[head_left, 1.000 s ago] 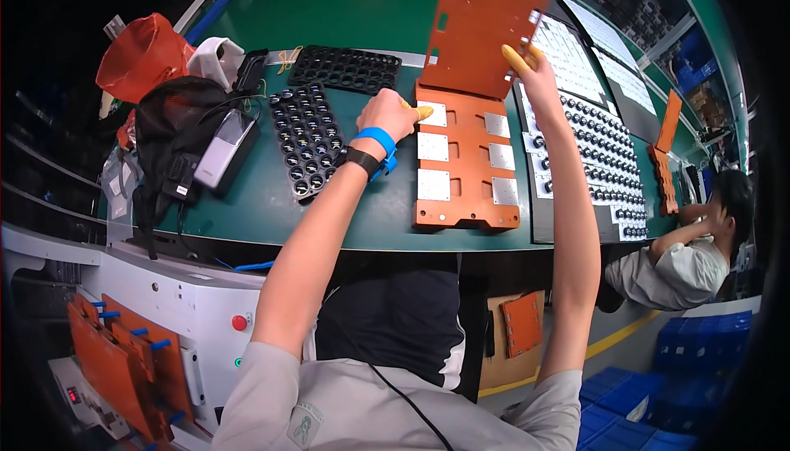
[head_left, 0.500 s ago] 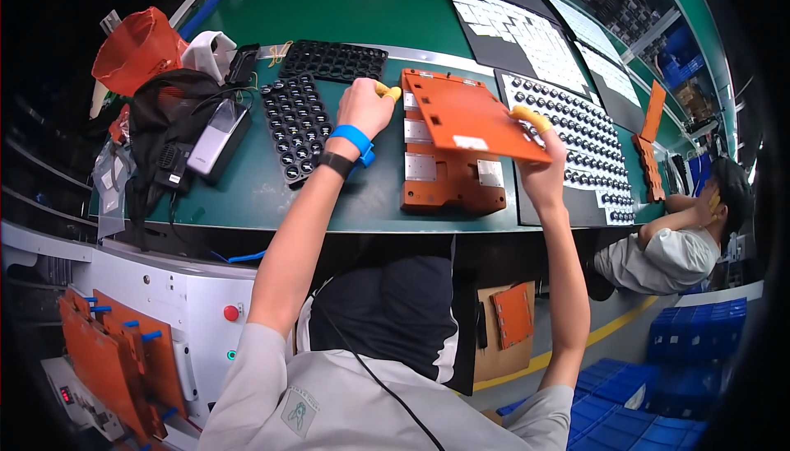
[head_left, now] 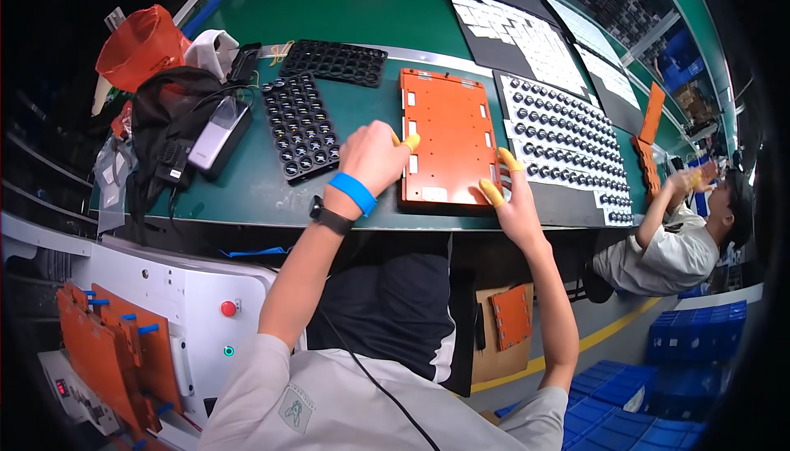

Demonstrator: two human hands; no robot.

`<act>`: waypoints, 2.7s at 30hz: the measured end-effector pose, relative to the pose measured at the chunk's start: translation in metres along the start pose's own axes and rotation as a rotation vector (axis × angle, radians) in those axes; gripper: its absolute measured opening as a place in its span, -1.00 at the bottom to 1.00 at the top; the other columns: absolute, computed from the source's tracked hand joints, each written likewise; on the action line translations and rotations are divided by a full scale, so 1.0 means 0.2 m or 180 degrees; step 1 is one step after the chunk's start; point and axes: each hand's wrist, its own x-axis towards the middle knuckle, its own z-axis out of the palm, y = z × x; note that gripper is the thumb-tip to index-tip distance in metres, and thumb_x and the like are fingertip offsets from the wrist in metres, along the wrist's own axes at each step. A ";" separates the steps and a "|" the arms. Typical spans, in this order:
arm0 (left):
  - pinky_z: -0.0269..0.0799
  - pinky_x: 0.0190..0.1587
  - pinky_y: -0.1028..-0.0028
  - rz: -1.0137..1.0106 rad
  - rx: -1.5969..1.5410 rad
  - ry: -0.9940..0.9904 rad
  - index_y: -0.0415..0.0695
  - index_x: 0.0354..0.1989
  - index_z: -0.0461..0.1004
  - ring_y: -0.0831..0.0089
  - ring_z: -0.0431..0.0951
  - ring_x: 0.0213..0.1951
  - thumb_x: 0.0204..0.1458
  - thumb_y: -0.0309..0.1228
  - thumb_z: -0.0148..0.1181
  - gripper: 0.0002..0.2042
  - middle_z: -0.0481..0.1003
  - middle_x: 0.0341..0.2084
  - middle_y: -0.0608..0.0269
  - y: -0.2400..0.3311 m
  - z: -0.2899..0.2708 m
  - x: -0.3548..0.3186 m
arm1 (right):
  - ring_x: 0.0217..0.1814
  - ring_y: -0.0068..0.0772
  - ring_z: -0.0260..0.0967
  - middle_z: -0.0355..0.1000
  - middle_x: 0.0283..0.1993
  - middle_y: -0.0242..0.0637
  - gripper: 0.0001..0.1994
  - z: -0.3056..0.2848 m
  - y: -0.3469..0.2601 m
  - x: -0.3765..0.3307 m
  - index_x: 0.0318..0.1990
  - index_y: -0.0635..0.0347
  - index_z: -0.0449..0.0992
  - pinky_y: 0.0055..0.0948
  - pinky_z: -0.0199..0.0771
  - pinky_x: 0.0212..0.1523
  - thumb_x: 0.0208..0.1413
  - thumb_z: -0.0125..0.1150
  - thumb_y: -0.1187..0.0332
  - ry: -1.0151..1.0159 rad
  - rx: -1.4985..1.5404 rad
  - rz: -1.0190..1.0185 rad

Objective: The recorder is assembling small light bulb components into orange trays and then placing the trays into a testing or pressing machine.

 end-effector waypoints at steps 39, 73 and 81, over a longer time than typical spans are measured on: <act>0.18 0.42 0.04 0.2221 -0.4402 0.4625 -0.14 0.45 0.16 0.11 0.31 0.36 0.13 -0.10 0.21 -0.26 0.27 0.38 0.08 -0.38 -0.10 -2.36 | 0.08 -0.45 0.49 0.47 0.15 -0.19 -0.42 0.59 -1.91 -0.76 0.29 0.38 0.33 -0.45 0.50 0.09 0.11 0.40 0.53 -0.3470 0.4210 -0.0675; 0.41 0.24 0.22 0.1110 -0.2749 0.7326 -0.03 0.25 0.35 0.29 0.47 0.19 0.17 -0.30 0.22 -0.54 0.47 0.18 0.23 -0.61 -1.00 -3.47 | -0.01 -0.47 0.57 0.65 -0.09 -0.17 -0.73 1.39 -2.33 -0.92 0.06 0.41 0.55 -0.48 0.46 0.12 0.42 0.08 0.36 -0.4168 0.3430 -0.1794; 0.33 0.35 0.11 0.0465 -0.3441 0.6615 -0.08 0.35 0.27 0.13 0.36 0.32 0.31 -0.07 0.02 -0.47 0.33 0.34 0.12 -0.46 -0.99 -3.50 | -0.04 -0.39 0.60 0.65 -0.14 -0.15 -0.70 1.36 -2.25 -0.89 0.03 0.44 0.55 -0.40 0.49 0.17 0.44 0.03 0.33 -0.4098 0.3562 -0.1851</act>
